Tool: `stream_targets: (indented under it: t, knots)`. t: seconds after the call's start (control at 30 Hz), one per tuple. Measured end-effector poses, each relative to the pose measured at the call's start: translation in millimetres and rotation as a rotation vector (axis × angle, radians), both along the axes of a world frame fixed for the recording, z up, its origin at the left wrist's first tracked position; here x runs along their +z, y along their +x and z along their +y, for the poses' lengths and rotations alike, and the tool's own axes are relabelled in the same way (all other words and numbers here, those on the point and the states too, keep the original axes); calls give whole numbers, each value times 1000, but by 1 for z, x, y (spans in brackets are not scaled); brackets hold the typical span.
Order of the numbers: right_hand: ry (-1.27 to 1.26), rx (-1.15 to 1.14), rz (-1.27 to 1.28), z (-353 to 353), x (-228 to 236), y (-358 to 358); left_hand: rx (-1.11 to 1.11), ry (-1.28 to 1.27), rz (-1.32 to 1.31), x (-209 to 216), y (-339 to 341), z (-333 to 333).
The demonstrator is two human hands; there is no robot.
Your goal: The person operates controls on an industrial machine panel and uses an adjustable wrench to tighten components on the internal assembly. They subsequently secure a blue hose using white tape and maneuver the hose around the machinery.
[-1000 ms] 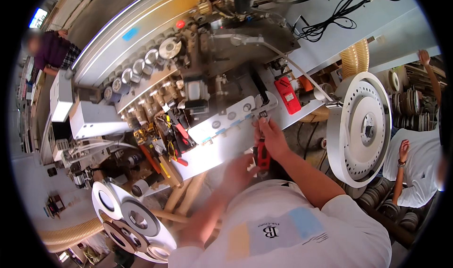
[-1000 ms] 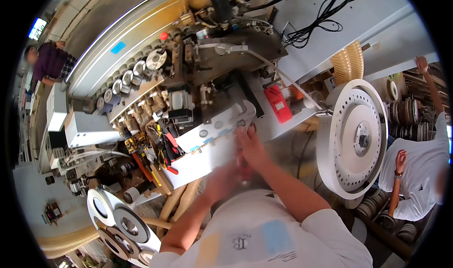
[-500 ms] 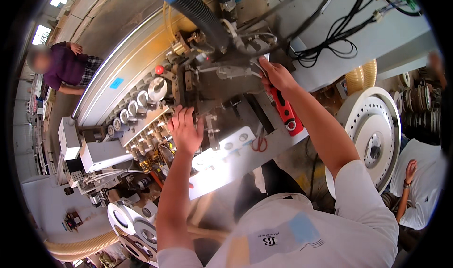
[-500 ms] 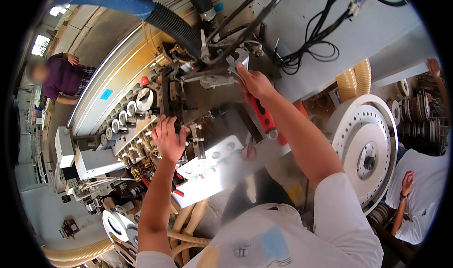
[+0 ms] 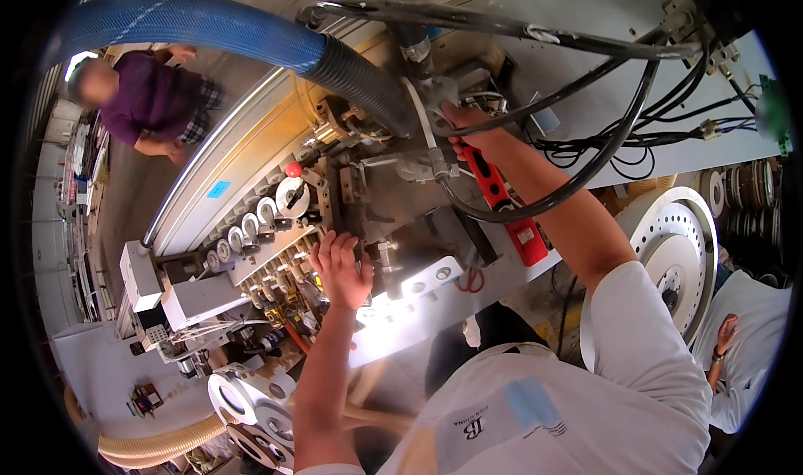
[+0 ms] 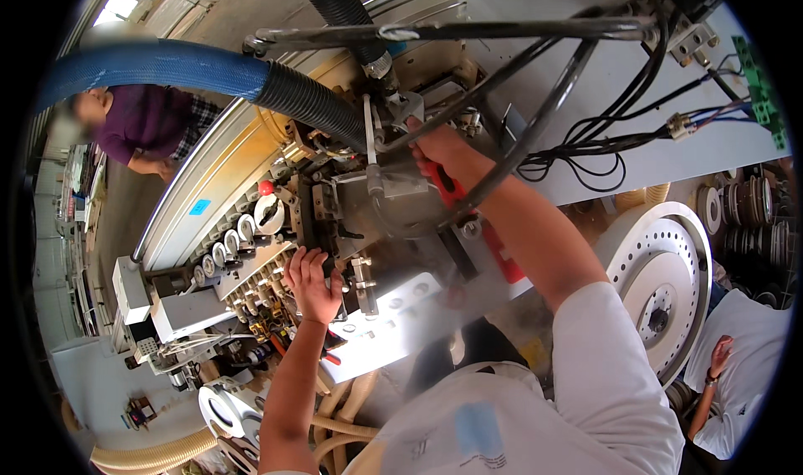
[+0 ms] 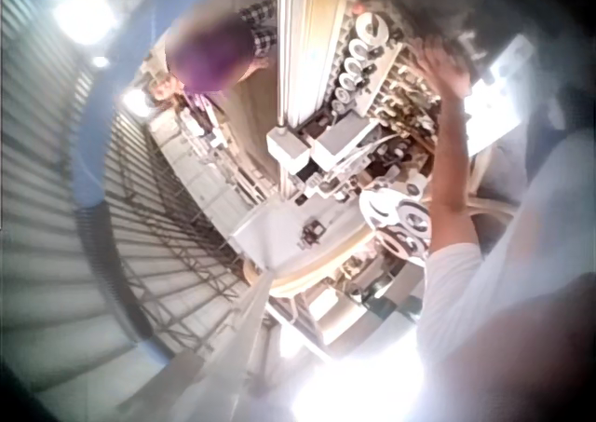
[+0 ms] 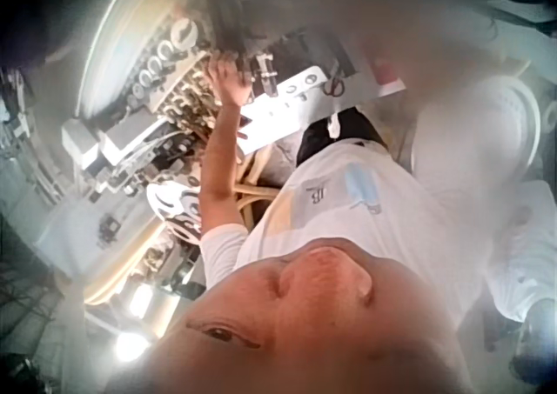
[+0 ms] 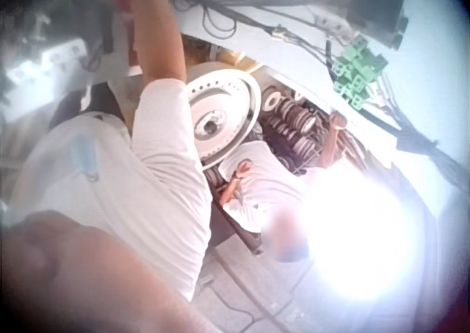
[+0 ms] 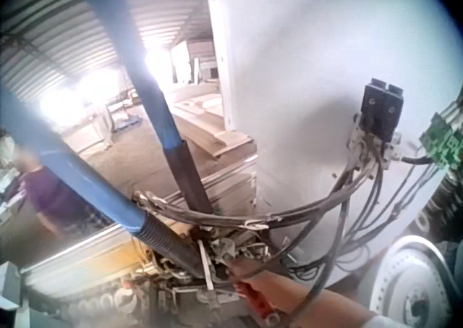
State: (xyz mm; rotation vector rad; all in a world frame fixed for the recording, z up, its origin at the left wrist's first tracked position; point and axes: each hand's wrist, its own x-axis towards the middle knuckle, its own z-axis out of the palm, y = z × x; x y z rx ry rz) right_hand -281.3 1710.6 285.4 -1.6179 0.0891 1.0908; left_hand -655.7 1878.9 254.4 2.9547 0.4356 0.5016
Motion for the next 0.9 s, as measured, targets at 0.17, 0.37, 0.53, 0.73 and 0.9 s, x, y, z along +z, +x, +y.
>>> stream_targets:
  t: [0.17, 0.37, 0.53, 0.73, 0.9]
  knots:
    - [89, 35, 34, -4, 5, 0, 8, -9, -1, 1, 0, 0]
    - [-20, 71, 29, -1, 8, 8, 7, -14, -4, 5, 2, 0]
    - [-7, 91, 39, -8, 5, 15, 7, -6, 5, 2, 2, 2]
    - [-19, 72, 104, -8, 6, 11, 10, -26, 14, 0, -2, 0]
    - [-41, 121, 28, -6, 7, 14, 5, -35, 7, 4, 2, 0]
